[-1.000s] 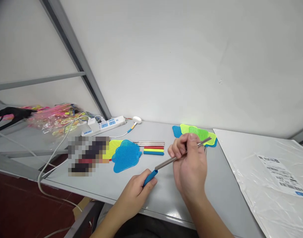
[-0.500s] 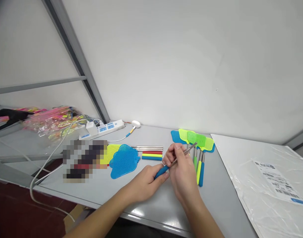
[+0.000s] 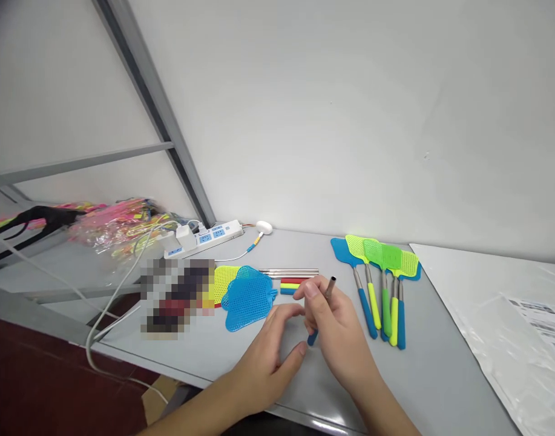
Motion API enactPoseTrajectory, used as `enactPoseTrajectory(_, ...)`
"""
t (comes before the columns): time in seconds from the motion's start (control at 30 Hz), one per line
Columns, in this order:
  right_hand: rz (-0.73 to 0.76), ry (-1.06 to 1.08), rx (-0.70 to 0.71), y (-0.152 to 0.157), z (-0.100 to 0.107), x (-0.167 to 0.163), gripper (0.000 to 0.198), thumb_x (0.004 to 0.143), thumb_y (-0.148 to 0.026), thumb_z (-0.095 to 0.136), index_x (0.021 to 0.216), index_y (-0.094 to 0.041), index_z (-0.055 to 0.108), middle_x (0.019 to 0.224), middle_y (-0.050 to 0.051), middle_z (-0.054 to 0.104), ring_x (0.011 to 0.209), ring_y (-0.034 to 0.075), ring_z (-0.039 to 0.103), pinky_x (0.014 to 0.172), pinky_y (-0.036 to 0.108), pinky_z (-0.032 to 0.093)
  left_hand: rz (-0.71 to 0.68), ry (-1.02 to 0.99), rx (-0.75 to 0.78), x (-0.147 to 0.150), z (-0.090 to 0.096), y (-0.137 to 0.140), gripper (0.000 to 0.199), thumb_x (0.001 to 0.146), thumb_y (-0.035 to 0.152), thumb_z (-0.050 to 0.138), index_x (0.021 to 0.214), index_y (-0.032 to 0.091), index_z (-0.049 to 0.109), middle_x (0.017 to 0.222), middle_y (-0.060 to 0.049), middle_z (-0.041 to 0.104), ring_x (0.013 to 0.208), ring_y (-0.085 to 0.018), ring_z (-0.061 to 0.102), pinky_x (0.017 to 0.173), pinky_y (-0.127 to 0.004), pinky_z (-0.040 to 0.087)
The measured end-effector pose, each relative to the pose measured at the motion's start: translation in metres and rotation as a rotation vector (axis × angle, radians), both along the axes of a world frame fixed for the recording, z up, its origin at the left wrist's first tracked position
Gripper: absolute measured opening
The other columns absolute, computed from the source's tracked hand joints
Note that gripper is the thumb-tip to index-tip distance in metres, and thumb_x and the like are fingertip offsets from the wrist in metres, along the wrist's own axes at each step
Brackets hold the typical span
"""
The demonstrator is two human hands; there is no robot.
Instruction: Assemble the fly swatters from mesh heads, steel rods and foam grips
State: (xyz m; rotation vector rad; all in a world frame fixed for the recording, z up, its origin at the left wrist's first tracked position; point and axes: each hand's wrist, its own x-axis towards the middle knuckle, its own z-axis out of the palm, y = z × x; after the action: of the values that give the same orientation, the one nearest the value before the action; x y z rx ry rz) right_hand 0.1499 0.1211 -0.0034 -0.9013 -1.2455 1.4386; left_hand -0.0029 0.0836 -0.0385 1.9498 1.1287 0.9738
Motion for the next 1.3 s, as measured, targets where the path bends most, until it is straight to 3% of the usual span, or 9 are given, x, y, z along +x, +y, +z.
enactPoseTrajectory(0.27,-0.073,-0.089,-0.009,-0.001,-0.01,-0.01,0.048,0.093,-0.058,0.045,0.066,-0.019,0.056,0.046,-0.008,0.027,0.047,0.011,0.03,0.049,0.026,0.026,0.104,-0.149,0.09,-0.003,-0.016,0.0,0.05,0.091,0.018,0.05,0.137,0.024,0.032,0.136,-0.011,0.043,0.126,-0.025,0.04,0.107,-0.046,0.035)
enactPoseTrajectory(0.5,-0.01,-0.193,0.096,-0.001,-0.014,-0.007,0.042,0.097,-0.053,0.041,0.076,-0.02,0.057,0.052,-0.007,0.03,0.051,0.011,0.032,0.05,0.025,0.026,0.115,-0.172,0.11,-0.003,-0.02,0.002,0.05,0.091,0.019,0.052,0.137,0.026,0.033,0.136,-0.01,0.043,0.125,-0.025,0.041,0.106,-0.044,0.036)
enactPoseTrajectory(0.8,0.058,-0.225,0.073,-0.003,-0.008,-0.007,0.04,0.098,-0.052,0.037,0.082,-0.02,0.054,0.05,-0.009,0.034,0.047,0.01,0.038,0.05,0.025,0.031,0.101,-0.223,0.196,-0.005,-0.02,0.001,0.041,0.095,0.021,0.046,0.134,0.025,0.037,0.133,-0.011,0.043,0.126,-0.025,0.041,0.105,-0.046,0.035)
enactPoseTrajectory(0.93,0.055,-0.209,0.06,-0.002,-0.009,-0.013,0.037,0.098,-0.052,0.039,0.079,-0.022,0.048,0.051,-0.009,0.035,0.048,0.01,0.038,0.051,0.024,0.032,0.135,-0.267,0.208,0.001,-0.002,0.006,0.028,0.098,0.026,0.04,0.125,0.026,0.046,0.132,-0.01,0.045,0.127,-0.025,0.041,0.106,-0.046,0.035)
enactPoseTrajectory(1.03,0.042,-0.221,0.046,-0.003,-0.008,-0.015,0.035,0.097,-0.05,0.042,0.077,-0.022,0.046,0.057,-0.007,0.04,0.053,0.011,0.038,0.052,0.024,0.032,0.206,-0.276,0.215,0.009,0.025,0.014,0.023,0.099,0.03,0.041,0.119,0.027,0.052,0.139,-0.007,0.042,0.133,-0.025,0.035,0.109,-0.044,0.032)
enactPoseTrajectory(1.1,0.051,-0.218,0.075,-0.006,-0.006,-0.014,0.032,0.096,-0.047,0.046,0.078,-0.021,0.05,0.064,-0.004,0.047,0.059,0.012,0.042,0.055,0.025,0.035,0.148,-0.254,0.219,0.015,0.043,0.018,0.027,0.099,0.032,0.043,0.124,0.028,0.052,0.138,-0.007,0.046,0.13,-0.025,0.039,0.108,-0.044,0.034)
enactPoseTrajectory(1.2,0.049,-0.222,0.149,-0.01,-0.001,-0.013,0.024,0.095,-0.04,0.048,0.088,-0.021,0.06,0.082,0.002,0.059,0.076,0.017,0.052,0.068,0.029,0.044,0.08,-0.216,0.165,0.025,0.06,0.02,0.025,0.1,0.033,0.042,0.111,0.027,0.063,0.111,-0.006,0.065,0.106,-0.023,0.056,0.094,-0.039,0.043)
enactPoseTrajectory(1.3,0.069,-0.252,0.156,-0.013,0.003,-0.011,0.021,0.095,-0.034,0.047,0.098,-0.022,0.064,0.091,0.003,0.062,0.084,0.019,0.055,0.077,0.031,0.046,0.11,-0.211,0.145,0.031,0.062,0.021,0.031,0.099,0.036,0.042,0.087,0.023,0.067,0.084,-0.004,0.067,0.083,-0.02,0.059,0.08,-0.035,0.046)
